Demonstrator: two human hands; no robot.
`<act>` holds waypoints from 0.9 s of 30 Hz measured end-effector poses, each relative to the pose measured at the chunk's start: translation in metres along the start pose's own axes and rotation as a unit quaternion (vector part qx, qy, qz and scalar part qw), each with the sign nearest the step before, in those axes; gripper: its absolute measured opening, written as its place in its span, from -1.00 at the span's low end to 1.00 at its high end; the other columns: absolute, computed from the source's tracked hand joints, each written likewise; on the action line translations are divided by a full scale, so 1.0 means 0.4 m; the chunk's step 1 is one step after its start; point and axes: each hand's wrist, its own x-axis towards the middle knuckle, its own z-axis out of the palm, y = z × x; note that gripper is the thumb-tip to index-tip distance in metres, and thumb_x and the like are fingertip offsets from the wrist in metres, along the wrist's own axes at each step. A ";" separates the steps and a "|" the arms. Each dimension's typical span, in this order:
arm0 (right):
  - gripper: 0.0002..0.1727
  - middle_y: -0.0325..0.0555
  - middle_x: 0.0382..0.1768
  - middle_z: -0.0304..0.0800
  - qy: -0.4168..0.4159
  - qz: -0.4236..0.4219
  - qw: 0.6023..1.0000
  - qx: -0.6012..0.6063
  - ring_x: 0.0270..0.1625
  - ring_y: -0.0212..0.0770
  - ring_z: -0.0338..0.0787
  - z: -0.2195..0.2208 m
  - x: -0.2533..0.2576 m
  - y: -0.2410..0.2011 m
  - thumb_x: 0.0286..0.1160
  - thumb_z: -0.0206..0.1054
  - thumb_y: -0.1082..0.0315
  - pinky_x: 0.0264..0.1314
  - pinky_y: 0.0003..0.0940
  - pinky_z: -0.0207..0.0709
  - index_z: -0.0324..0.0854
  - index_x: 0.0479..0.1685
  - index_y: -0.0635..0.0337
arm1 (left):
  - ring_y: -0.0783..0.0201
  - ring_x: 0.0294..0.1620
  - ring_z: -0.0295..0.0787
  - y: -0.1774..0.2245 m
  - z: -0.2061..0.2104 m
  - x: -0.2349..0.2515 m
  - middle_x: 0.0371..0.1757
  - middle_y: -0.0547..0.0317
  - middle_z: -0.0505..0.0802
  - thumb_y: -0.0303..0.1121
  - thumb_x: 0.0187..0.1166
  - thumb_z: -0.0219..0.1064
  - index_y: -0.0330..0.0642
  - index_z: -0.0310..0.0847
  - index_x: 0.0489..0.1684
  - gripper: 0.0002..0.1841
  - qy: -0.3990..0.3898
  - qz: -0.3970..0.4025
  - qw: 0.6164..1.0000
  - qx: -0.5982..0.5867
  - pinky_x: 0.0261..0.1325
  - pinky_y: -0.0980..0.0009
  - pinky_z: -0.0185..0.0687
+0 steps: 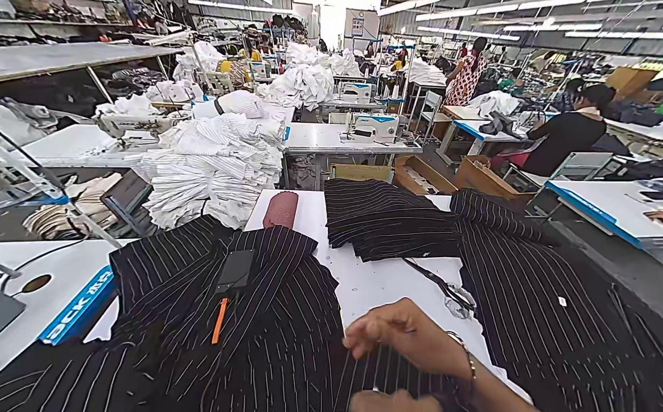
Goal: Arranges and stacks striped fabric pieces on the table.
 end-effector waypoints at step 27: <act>-0.76 0.08 0.01 0.94 0.526 -0.260 0.647 -0.487 0.19 -0.38 0.87 -0.730 0.103 -0.019 0.50 0.28 0.57 0.37 -0.54 0.62 0.84 -0.01 0.41 | 0.40 0.18 0.86 -0.581 -0.153 0.609 0.11 0.38 0.93 -0.60 0.62 0.16 -0.13 0.73 0.07 -0.73 0.181 -0.065 0.981 -0.022 0.31 0.36 0.77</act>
